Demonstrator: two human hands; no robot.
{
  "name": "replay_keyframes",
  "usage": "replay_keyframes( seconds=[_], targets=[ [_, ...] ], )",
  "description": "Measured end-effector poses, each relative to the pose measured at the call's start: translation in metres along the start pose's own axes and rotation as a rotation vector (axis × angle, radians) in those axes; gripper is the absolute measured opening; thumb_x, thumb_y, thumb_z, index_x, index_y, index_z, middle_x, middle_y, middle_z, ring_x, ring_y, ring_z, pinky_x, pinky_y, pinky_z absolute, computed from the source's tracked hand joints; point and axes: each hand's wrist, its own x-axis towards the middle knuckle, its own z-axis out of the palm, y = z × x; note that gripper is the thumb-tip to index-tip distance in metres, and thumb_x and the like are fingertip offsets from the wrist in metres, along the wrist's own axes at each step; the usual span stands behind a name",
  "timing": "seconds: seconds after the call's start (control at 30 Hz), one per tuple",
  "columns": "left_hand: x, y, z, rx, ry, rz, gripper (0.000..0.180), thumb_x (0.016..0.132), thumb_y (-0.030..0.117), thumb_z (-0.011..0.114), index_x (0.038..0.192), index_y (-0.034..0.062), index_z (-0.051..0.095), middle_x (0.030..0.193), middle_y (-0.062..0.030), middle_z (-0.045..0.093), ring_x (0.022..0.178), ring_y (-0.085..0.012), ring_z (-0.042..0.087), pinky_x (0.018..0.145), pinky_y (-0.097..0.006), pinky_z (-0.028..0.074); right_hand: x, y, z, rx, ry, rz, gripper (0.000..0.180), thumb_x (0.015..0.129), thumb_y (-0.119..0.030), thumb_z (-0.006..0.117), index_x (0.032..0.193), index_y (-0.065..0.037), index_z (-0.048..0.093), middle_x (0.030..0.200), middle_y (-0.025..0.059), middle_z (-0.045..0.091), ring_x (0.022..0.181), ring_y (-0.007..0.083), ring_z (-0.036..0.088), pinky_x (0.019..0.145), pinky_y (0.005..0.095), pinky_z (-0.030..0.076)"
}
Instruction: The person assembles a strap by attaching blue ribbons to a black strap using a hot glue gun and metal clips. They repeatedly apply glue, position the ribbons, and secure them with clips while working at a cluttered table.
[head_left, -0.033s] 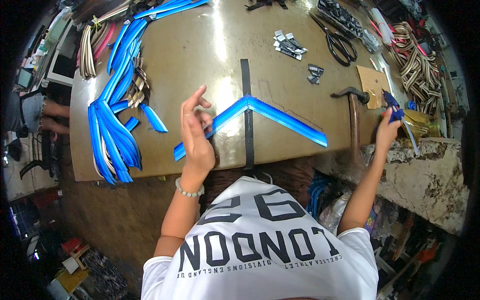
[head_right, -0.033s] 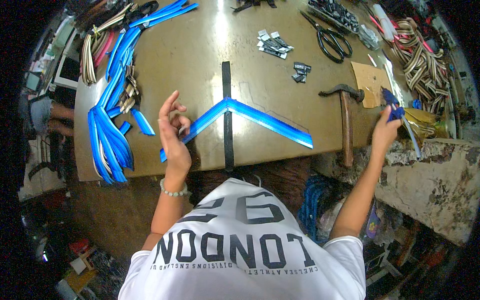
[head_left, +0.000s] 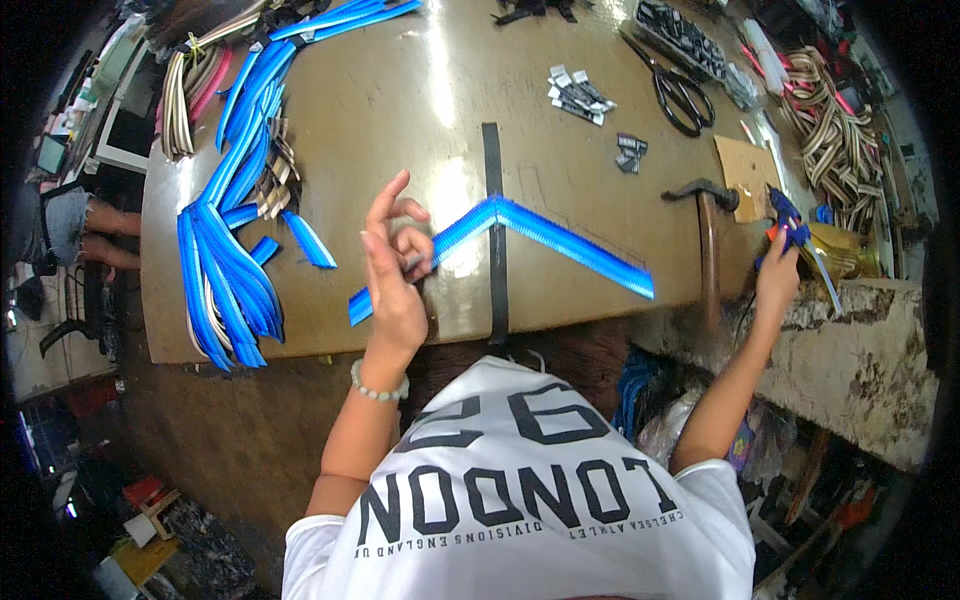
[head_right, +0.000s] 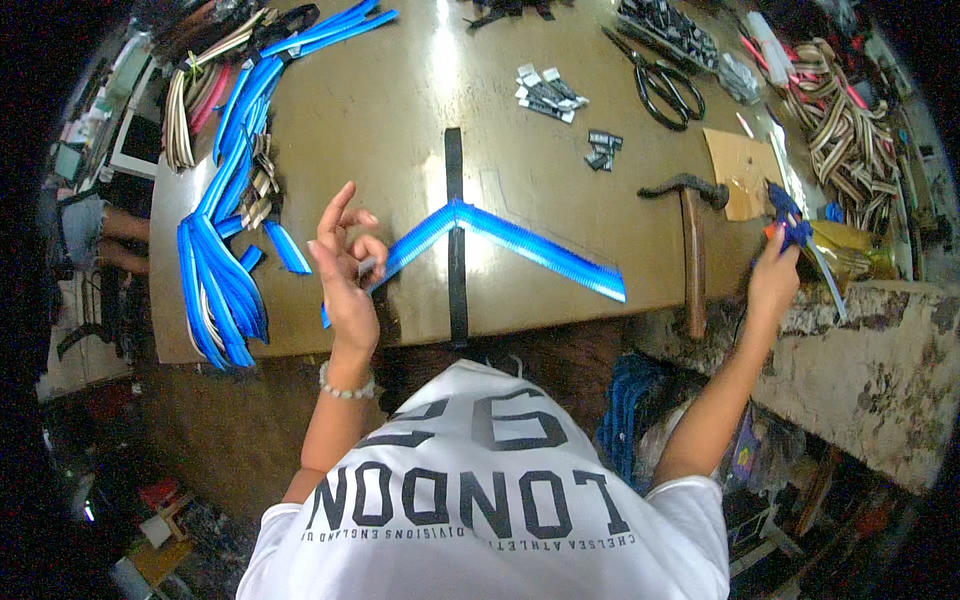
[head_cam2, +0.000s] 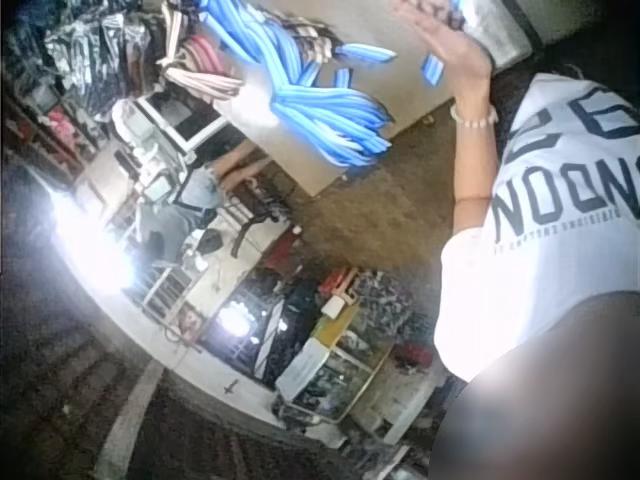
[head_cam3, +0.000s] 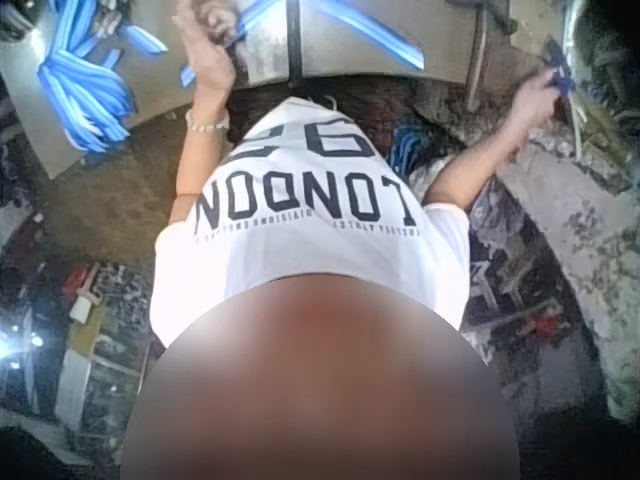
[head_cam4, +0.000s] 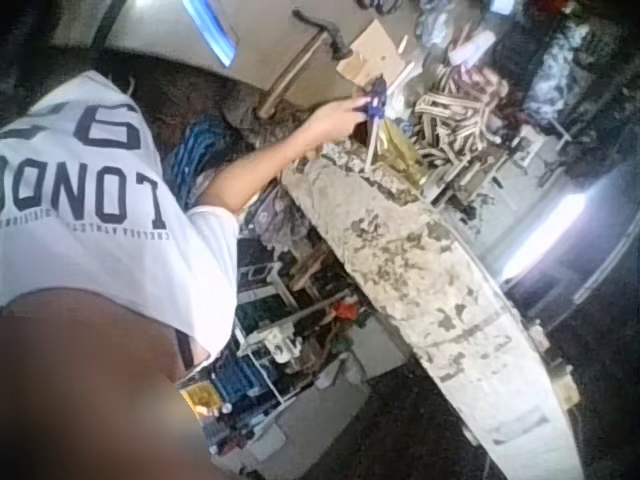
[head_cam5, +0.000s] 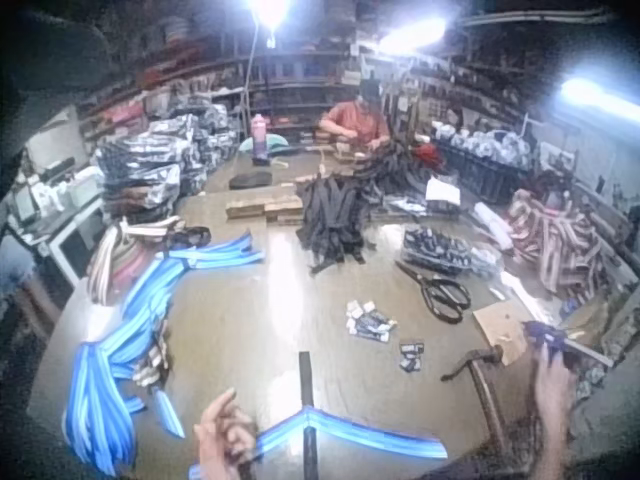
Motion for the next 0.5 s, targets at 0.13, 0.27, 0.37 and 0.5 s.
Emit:
replay_keyframes(
  seconds=[0.13,0.27,0.37,0.5],
  targets=[
    [-0.006,0.016,0.008,-0.326,-0.191,-0.285,0.084,0.097,0.069,0.010,0.150,0.0066,0.028,0.102,-0.0071,0.050,0.059,-0.0060,0.042,0.048,-0.017,0.026,-0.071,-0.048,-0.056,0.299,-0.281,0.009,0.049,0.095,-0.045,0.058,0.101,0.002,0.070,0.091,0.0187,0.070,0.083,0.0271,0.069,0.077,0.0381,0.052],
    [-0.010,0.026,0.030,-0.333,-0.364,-0.316,0.090,0.093,0.075,0.007,0.151,0.0090,0.027,0.105,-0.0041,0.049,0.062,-0.0058,0.043,0.049,-0.017,0.028,-0.165,-0.132,-0.047,0.919,-0.808,-0.869,0.041,0.076,-0.013,0.079,0.114,-0.004,0.064,0.104,0.0080,0.063,0.097,0.0170,0.060,0.080,0.0313,0.050],
    [-0.012,0.028,0.030,-0.396,-0.366,-0.308,0.073,0.099,0.062,0.029,0.148,0.0078,0.035,0.111,-0.0018,0.051,0.068,-0.0056,0.048,0.053,-0.015,0.034,-0.189,-0.160,-0.024,1.135,-0.904,-0.809,0.027,0.085,-0.012,0.074,0.106,0.000,0.064,0.106,0.0094,0.066,0.089,0.0150,0.062,0.077,0.0287,0.052],
    [-0.016,0.025,0.005,-0.284,-0.292,-0.359,0.036,0.092,0.012,0.068,0.124,-0.0006,0.060,0.108,-0.0059,0.064,0.077,-0.0070,0.061,0.059,-0.018,0.047,-0.178,-0.156,-0.013,1.443,-1.195,-0.222,0.014,0.092,-0.008,0.068,0.099,0.004,0.066,0.092,0.0063,0.069,0.074,0.0094,0.065,0.067,0.0218,0.053]
  ],
)
